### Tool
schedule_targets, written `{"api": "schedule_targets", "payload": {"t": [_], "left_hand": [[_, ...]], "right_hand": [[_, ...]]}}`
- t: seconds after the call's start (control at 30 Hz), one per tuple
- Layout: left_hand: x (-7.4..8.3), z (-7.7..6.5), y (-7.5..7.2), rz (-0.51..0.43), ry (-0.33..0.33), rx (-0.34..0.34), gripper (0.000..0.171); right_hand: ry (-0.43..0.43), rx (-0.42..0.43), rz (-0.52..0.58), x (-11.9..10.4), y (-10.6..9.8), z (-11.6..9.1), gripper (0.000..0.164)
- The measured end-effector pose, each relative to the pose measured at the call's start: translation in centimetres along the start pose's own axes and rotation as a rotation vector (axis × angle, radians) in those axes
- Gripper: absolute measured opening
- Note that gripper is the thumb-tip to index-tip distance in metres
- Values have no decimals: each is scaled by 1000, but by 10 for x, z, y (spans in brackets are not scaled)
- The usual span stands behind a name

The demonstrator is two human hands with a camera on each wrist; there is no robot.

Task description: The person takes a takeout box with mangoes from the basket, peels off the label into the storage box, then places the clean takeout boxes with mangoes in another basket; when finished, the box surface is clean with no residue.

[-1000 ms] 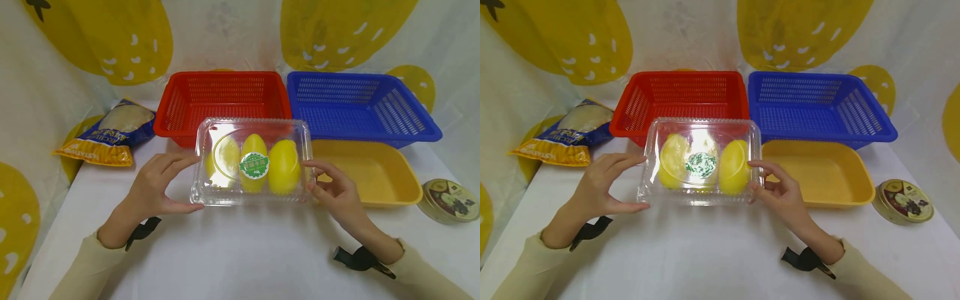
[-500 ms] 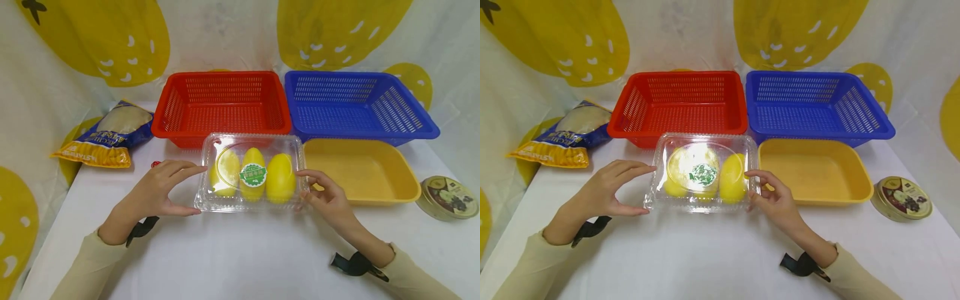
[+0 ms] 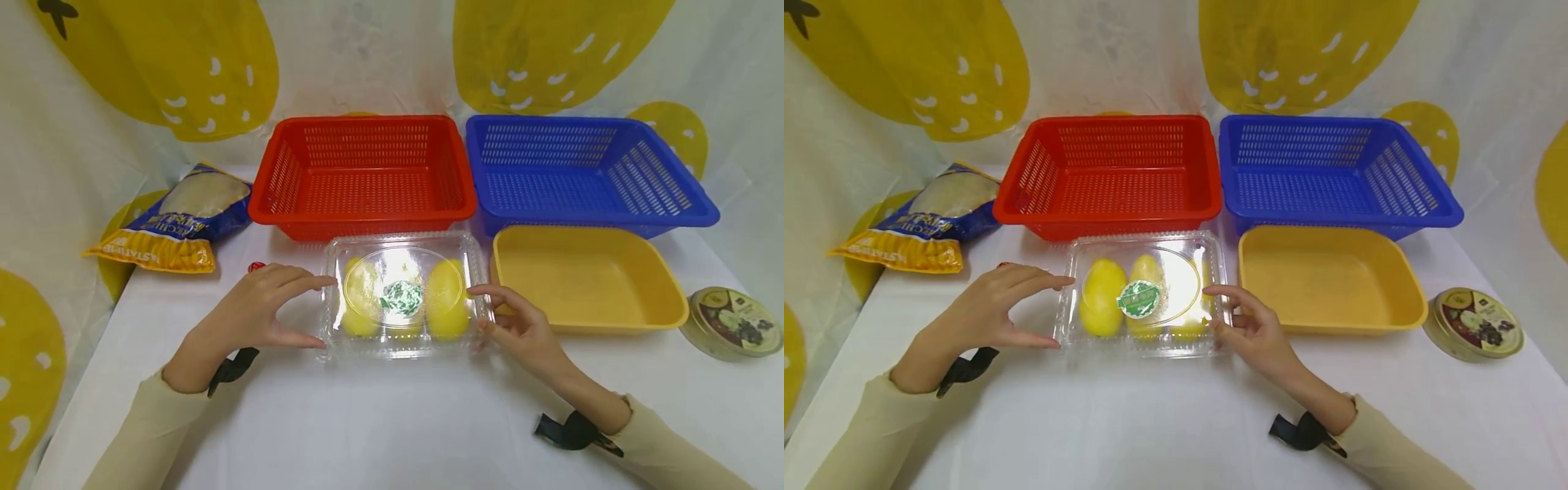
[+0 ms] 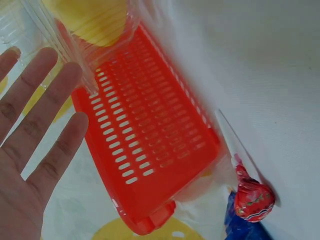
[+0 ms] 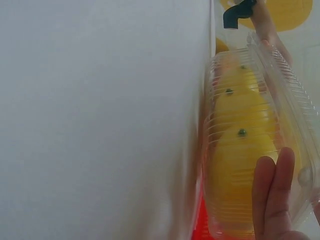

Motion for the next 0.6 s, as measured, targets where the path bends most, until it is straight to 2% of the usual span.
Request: {"api": "schedule_targets", "payload": {"t": [0.17, 0.27, 0.4, 0.6], "left_hand": [[-4, -2, 1, -18, -48, -36, 78], [-6, -4, 2, -30, -77, -63, 79], [-7, -5, 4, -28, -123, -106, 82], [-4, -3, 8, 6, -169, -158, 88]], "right_hand": [[99, 24, -48, 5, 2, -1, 40], [144, 4, -86, 6, 2, -2, 39], [172, -58, -132, 4, 0, -1, 40], [190, -171, -321, -7, -7, 1, 55]]}}
Point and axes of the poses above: each hand's wrist, its own z-axis towards the middle knuckle, its own y-axis out of the palm, x = y × z, the point moved 2 cm from there along z, towards the middle knuckle, and after that the axes turned 2 degrees about z, right-handed, at the moved point
